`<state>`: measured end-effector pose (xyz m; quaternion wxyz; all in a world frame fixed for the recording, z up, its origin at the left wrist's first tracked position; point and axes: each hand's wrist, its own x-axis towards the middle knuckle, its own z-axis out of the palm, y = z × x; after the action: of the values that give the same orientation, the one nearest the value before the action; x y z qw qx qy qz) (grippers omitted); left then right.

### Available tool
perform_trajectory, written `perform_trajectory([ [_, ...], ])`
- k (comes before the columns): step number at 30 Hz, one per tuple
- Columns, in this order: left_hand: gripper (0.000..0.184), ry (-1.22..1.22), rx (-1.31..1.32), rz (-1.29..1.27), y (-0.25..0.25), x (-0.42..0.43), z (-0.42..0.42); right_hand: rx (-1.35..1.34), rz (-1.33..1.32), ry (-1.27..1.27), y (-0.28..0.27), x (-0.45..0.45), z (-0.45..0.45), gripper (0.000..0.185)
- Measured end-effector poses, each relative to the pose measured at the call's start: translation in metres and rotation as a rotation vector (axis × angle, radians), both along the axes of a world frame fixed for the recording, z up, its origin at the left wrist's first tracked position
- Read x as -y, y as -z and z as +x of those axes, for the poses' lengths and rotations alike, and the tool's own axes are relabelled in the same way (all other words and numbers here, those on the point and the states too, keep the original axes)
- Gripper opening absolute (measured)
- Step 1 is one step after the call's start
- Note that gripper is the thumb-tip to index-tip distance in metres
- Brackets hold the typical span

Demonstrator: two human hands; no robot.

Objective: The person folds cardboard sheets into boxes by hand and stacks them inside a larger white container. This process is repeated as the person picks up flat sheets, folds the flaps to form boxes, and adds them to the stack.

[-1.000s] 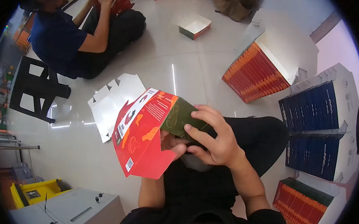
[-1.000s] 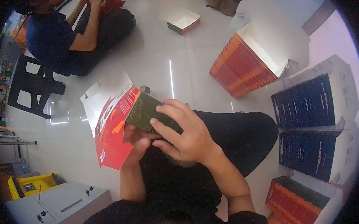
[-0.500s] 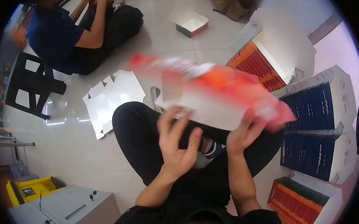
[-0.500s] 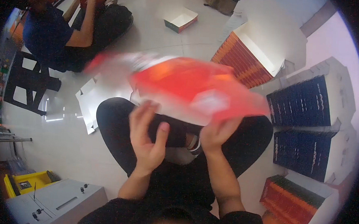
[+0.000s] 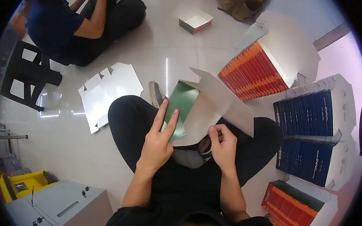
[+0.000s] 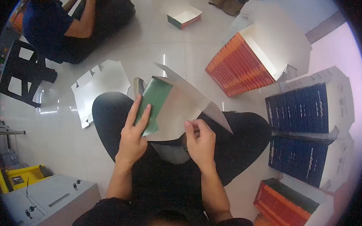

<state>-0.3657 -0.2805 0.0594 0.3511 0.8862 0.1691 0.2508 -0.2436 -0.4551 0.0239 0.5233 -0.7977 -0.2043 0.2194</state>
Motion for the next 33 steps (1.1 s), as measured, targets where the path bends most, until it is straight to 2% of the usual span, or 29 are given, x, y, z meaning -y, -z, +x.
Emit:
perform_trajectory([
  [2,0.079,0.061,-0.039,0.079,0.002,-0.002,-0.010,-0.279,0.313,-0.027,-0.027,-0.009,0.001,0.029],
  [4,0.079,0.085,-0.036,0.092,0.004,0.000,-0.016,-0.265,0.408,-0.035,-0.053,-0.041,-0.006,0.033],
  [6,0.079,0.109,-0.029,0.111,0.002,0.001,-0.018,-0.247,0.509,-0.043,-0.057,-0.061,-0.003,0.038],
  [8,0.076,0.115,-0.014,0.085,-0.007,0.001,-0.019,-0.657,0.548,-0.209,-0.048,-0.074,0.003,0.050],
  [11,0.075,-0.013,-0.037,0.180,-0.017,0.003,-0.021,-0.690,0.677,-0.160,-0.040,-0.084,0.004,0.051],
  [12,0.067,-0.053,0.005,0.180,-0.016,0.005,-0.022,-0.712,0.707,-0.106,-0.046,-0.084,0.003,0.041],
  [13,0.067,-0.054,0.003,0.175,-0.012,0.002,-0.025,-0.715,0.702,-0.105,-0.047,-0.083,0.005,0.041],
  [15,0.054,0.073,0.086,0.224,-0.004,-0.008,-0.031,-0.760,0.773,-0.104,-0.048,-0.079,0.011,0.031],
  [16,0.044,0.055,0.119,0.320,-0.009,-0.011,-0.029,-0.719,0.799,-0.082,-0.048,-0.080,0.009,0.025],
  [20,0.040,0.057,0.199,0.434,-0.015,-0.024,-0.025,-0.697,0.785,-0.073,-0.055,-0.075,-0.003,0.025],
  [25,0.037,0.027,0.300,0.399,-0.022,-0.013,-0.017,-0.584,0.858,0.029,-0.072,-0.072,-0.032,0.022],
  [31,0.035,-0.020,0.382,0.412,-0.017,0.005,0.000,-0.362,0.707,0.141,-0.062,-0.056,-0.051,0.026],
  [33,0.032,0.028,0.361,0.363,-0.022,0.007,-0.001,-0.421,0.864,0.156,-0.067,-0.054,-0.053,0.028],
])
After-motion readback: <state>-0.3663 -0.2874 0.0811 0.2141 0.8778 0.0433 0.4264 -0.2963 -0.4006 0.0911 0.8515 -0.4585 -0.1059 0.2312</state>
